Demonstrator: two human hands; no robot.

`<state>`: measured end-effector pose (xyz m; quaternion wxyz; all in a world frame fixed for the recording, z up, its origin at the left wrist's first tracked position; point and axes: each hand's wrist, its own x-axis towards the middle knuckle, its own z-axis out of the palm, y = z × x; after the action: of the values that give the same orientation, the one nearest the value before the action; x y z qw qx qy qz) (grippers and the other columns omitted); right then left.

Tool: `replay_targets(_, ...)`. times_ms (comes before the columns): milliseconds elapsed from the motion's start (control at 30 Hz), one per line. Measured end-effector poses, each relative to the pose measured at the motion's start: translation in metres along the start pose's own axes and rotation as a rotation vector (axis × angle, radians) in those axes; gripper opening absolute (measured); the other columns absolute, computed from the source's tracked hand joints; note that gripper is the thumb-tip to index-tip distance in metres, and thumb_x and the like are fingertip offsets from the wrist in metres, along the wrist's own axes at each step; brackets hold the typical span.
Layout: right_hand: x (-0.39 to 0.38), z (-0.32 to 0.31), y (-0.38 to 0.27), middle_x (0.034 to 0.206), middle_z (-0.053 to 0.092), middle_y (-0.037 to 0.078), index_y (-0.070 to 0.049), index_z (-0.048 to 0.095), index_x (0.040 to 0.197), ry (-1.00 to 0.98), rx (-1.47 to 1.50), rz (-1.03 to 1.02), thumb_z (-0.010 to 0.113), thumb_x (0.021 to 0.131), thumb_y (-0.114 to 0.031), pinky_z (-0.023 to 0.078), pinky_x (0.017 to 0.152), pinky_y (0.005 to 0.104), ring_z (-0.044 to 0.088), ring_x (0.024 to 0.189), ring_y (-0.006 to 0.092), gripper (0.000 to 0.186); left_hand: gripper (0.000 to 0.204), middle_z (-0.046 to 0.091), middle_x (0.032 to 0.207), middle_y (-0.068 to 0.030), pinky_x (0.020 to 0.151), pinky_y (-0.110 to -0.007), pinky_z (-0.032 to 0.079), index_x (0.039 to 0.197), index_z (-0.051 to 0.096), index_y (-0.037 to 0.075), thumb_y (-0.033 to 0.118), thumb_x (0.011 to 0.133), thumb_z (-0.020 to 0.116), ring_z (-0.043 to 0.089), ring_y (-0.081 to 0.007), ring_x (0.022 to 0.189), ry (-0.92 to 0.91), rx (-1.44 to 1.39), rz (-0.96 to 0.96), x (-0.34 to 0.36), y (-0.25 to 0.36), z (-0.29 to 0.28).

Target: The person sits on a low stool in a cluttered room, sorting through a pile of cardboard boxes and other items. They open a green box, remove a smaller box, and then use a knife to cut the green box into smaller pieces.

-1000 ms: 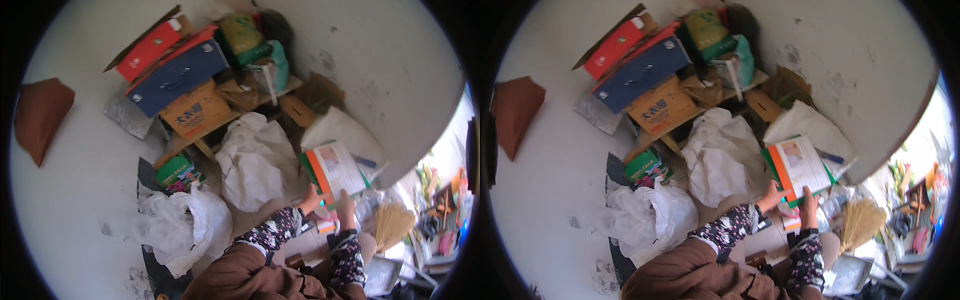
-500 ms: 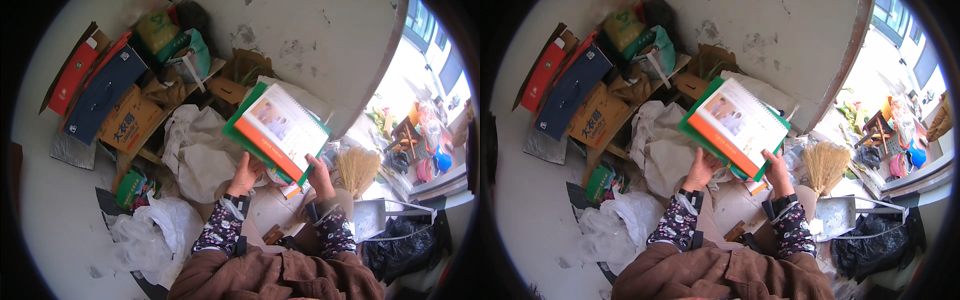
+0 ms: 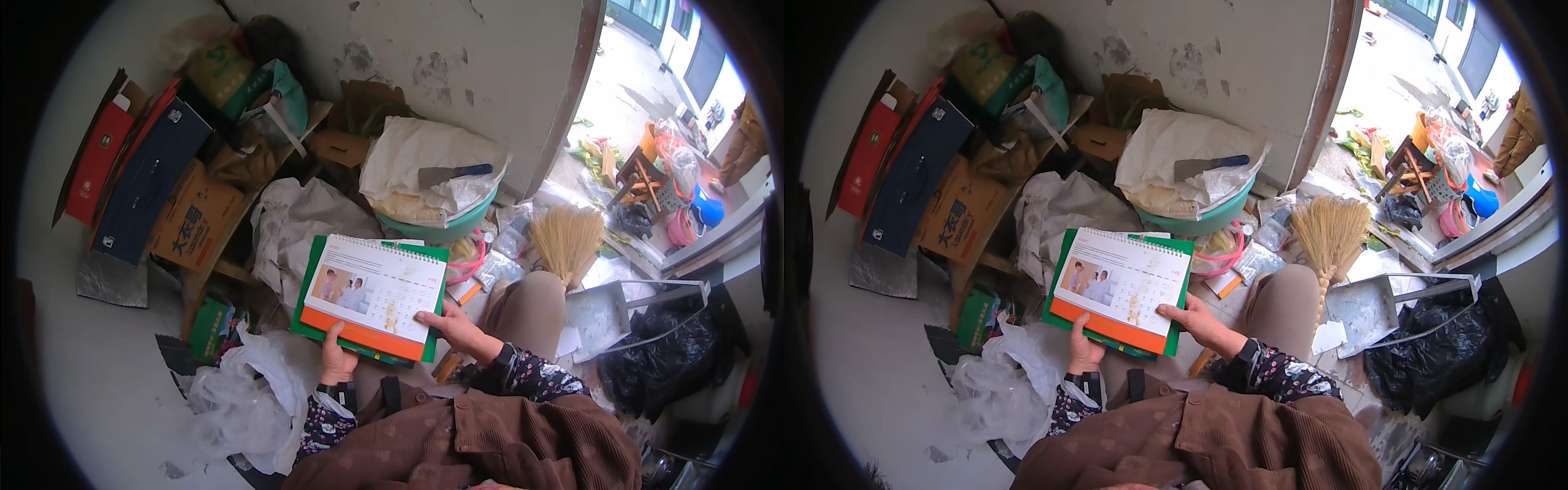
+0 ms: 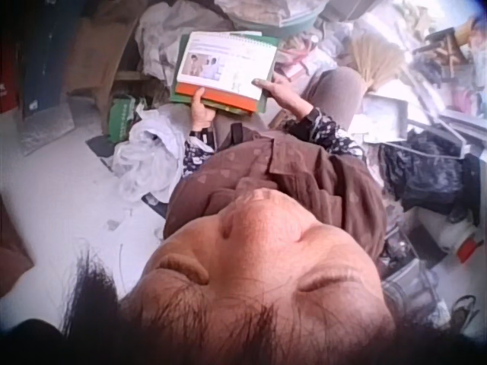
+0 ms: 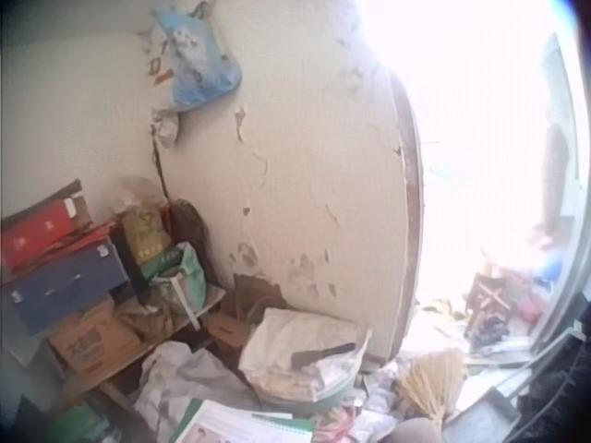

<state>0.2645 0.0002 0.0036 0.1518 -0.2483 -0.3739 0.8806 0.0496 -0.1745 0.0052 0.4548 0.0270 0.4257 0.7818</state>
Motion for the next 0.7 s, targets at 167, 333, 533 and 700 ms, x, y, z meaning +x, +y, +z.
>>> replay_targets(167, 0.000, 0.008, -0.009, 0.120, 0.065, 0.007, -0.002, 0.051, 0.134, -0.015, 0.014, -0.057, 0.070, 0.093, -0.024, 0.053, 0.091, 0.0310, 0.065, 0.105, 0.0170, 0.050, 0.055, 0.058, 0.128, -0.0071, 0.105, -0.042, 0.044, 0.138, 0.047, 0.006, 0.018, 0.090, 0.071, 0.056, -0.0244, 0.119, -0.059, 0.072, 0.068, 0.000, 0.003, 0.002)
replay_targets(333, -0.012, 0.003, -0.018, 0.121, 0.062, 0.009, 0.002, 0.045, 0.138, -0.076, -0.120, 0.003, 0.063, 0.098, -0.037, 0.054, 0.087, 0.0321, 0.065, 0.099, 0.0165, 0.059, 0.047, 0.060, 0.127, -0.0065, 0.099, -0.041, 0.048, 0.134, 0.051, 0.006, 0.020, 0.092, 0.068, 0.058, -0.0230, 0.115, 0.067, 0.056, 0.093, 0.003, 0.004, 0.011)
replay_targets(533, 0.009, -0.023, -0.047, 0.106, 0.065, 0.007, -0.002, 0.051, 0.129, -0.140, -0.095, 0.051, 0.060, 0.099, -0.038, 0.057, 0.076, 0.0292, 0.068, 0.091, 0.0151, 0.049, 0.036, 0.064, 0.117, -0.0057, 0.096, -0.041, 0.050, 0.124, 0.058, 0.008, 0.029, 0.095, 0.064, 0.061, -0.0226, 0.110, 0.025, -0.090, 0.157, 0.044, 0.026, 0.041)
replay_targets(700, 0.086, -0.044, -0.067, 0.110, 0.066, 0.006, -0.004, 0.055, 0.124, -0.108, -0.097, 0.064, 0.061, 0.099, -0.030, 0.056, 0.078, 0.0284, 0.069, 0.091, 0.0156, 0.037, 0.036, 0.065, 0.118, -0.0017, 0.095, -0.043, 0.049, 0.125, 0.059, 0.013, 0.032, 0.095, 0.065, 0.061, -0.0221, 0.110, 0.018, -0.138, 0.182, 0.135, 0.011, 0.053)
